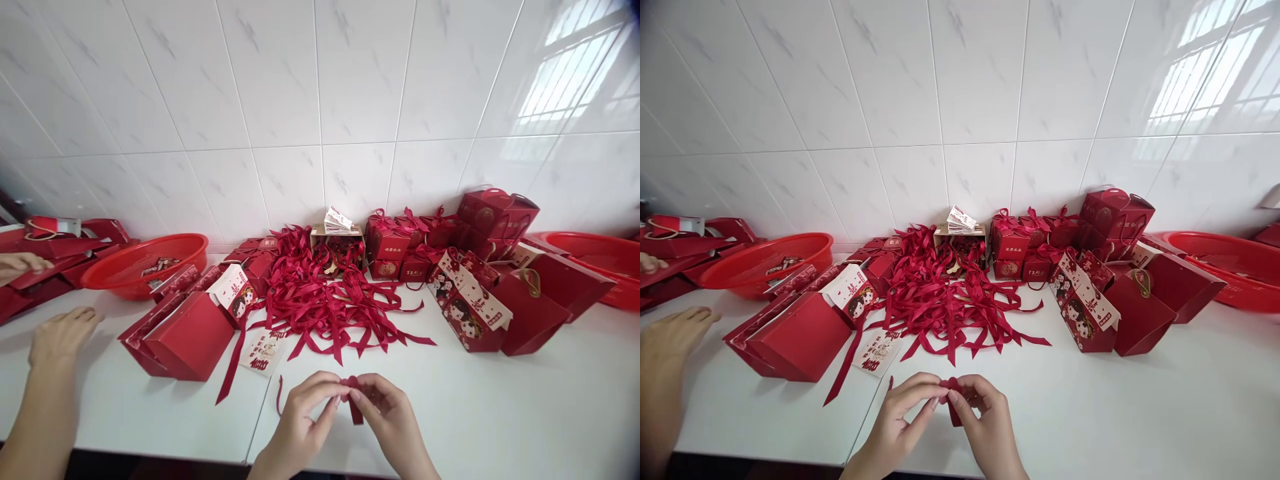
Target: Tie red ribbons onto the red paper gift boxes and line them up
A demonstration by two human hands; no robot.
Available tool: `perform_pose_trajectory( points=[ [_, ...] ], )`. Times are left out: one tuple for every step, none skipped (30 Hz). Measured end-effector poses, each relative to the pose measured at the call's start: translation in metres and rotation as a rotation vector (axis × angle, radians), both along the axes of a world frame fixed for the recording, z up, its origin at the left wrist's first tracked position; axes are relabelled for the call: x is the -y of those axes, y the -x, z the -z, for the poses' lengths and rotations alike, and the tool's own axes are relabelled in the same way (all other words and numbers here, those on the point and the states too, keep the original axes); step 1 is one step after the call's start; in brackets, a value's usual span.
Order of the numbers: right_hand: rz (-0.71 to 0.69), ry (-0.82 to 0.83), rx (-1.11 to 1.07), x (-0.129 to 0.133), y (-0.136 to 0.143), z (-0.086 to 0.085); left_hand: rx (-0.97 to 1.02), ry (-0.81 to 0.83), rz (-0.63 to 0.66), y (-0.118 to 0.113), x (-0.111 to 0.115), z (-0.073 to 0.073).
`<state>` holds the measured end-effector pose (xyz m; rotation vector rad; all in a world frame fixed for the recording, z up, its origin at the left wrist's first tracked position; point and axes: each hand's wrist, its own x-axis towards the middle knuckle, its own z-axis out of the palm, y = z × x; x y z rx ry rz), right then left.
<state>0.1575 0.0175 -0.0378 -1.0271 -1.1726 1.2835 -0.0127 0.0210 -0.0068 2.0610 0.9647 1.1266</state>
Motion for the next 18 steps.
perform_pose_trajectory(
  points=[
    [-0.027,0.025,-0.053,0.001,0.002,0.002,0.014,0.025,0.002,0.002,0.003,0.005],
    [-0.051,0.046,-0.101,0.002,0.004,0.004,0.036,0.055,-0.015,0.003,0.006,0.010],
    [-0.066,0.063,-0.141,0.003,0.006,0.006,0.076,0.089,-0.051,0.004,0.009,0.015],
    [-0.069,0.078,-0.176,0.004,0.008,0.006,0.131,0.132,-0.102,0.004,0.012,0.019],
    [-0.070,0.093,-0.203,0.004,0.011,0.007,0.199,0.188,-0.162,0.003,0.015,0.022],
    [-0.081,0.107,-0.223,0.005,0.013,0.007,0.266,0.252,-0.211,0.003,0.017,0.024],
    [-0.102,0.119,-0.237,0.006,0.015,0.006,0.319,0.316,-0.234,0.002,0.018,0.025],
    [-0.122,0.124,-0.253,0.008,0.016,0.005,0.346,0.373,-0.226,0.001,0.019,0.025],
    [-0.137,0.125,-0.274,0.009,0.017,0.004,0.350,0.424,-0.193,0.000,0.020,0.024],
    [-0.141,0.129,-0.299,0.011,0.018,0.003,0.343,0.465,-0.147,0.000,0.020,0.023],
    [-0.136,0.139,-0.328,0.012,0.019,0.002,0.338,0.498,-0.093,0.000,0.019,0.021],
    [-0.127,0.155,-0.359,0.014,0.019,0.001,0.343,0.531,-0.042,0.001,0.019,0.021],
    [-0.121,0.176,-0.389,0.015,0.019,0.000,0.362,0.566,-0.002,0.001,0.018,0.020],
    [-0.125,0.199,-0.411,0.016,0.018,-0.001,0.392,0.598,0.029,0.001,0.018,0.021],
    [-0.135,0.219,-0.425,0.017,0.018,-0.002,0.424,0.626,0.053,0.001,0.019,0.021],
    [-0.146,0.235,-0.432,0.018,0.017,-0.002,0.455,0.651,0.069,0.001,0.019,0.022],
    [-0.162,0.249,-0.438,0.019,0.016,-0.003,0.487,0.669,0.074,0.000,0.020,0.022],
    [-0.184,0.268,-0.445,0.020,0.015,-0.003,0.521,0.685,0.072,-0.001,0.021,0.023]
  ],
)
